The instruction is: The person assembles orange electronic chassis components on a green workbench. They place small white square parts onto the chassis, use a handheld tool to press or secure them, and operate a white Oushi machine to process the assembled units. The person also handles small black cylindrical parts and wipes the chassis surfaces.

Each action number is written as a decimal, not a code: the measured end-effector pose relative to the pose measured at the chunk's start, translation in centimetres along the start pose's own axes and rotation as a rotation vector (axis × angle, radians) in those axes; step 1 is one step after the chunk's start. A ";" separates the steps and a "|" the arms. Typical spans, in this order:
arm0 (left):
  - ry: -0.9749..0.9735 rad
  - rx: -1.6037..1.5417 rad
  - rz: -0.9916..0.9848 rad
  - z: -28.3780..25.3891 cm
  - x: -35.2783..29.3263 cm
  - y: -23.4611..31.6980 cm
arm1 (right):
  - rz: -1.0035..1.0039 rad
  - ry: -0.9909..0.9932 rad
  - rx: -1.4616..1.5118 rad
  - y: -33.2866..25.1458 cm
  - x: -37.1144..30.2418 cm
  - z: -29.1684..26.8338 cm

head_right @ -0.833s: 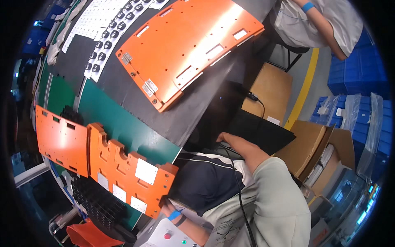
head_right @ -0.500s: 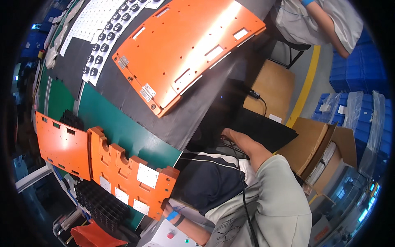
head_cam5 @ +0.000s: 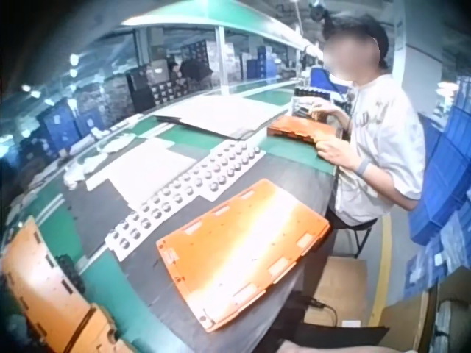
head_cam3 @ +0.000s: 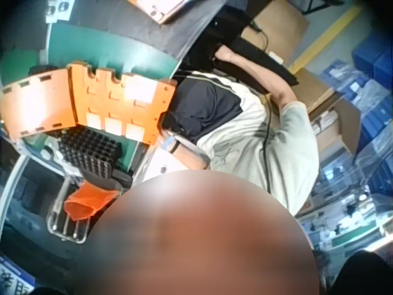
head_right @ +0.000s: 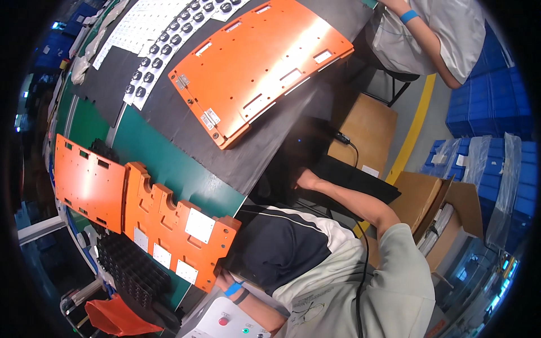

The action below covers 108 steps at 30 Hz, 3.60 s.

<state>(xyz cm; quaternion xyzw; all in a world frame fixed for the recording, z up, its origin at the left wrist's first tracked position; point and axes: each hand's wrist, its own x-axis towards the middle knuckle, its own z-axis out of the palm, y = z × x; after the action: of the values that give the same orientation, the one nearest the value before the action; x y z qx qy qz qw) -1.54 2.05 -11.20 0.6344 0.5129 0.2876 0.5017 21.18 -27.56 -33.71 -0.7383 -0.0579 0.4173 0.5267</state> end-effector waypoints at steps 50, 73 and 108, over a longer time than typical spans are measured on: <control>-0.012 -0.053 -0.005 -0.4 -1.3 0.0 | 0.211 0.382 -0.176 -1.5 -4.6 -17.0; -0.428 -0.451 -0.016 0.9 -10.5 5.8 | -0.648 -0.082 -0.666 -29.4 -20.3 0.7; 0.267 -0.119 0.183 -13.4 -15.3 11.3 | -1.090 -0.694 -0.607 -35.1 -24.6 19.0</control>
<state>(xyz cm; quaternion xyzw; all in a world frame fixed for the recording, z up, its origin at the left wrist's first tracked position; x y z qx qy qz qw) -13.98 -7.41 6.12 0.6039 0.4971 0.4435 0.4376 4.90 -11.23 7.11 -0.5432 -0.6965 0.2710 0.3828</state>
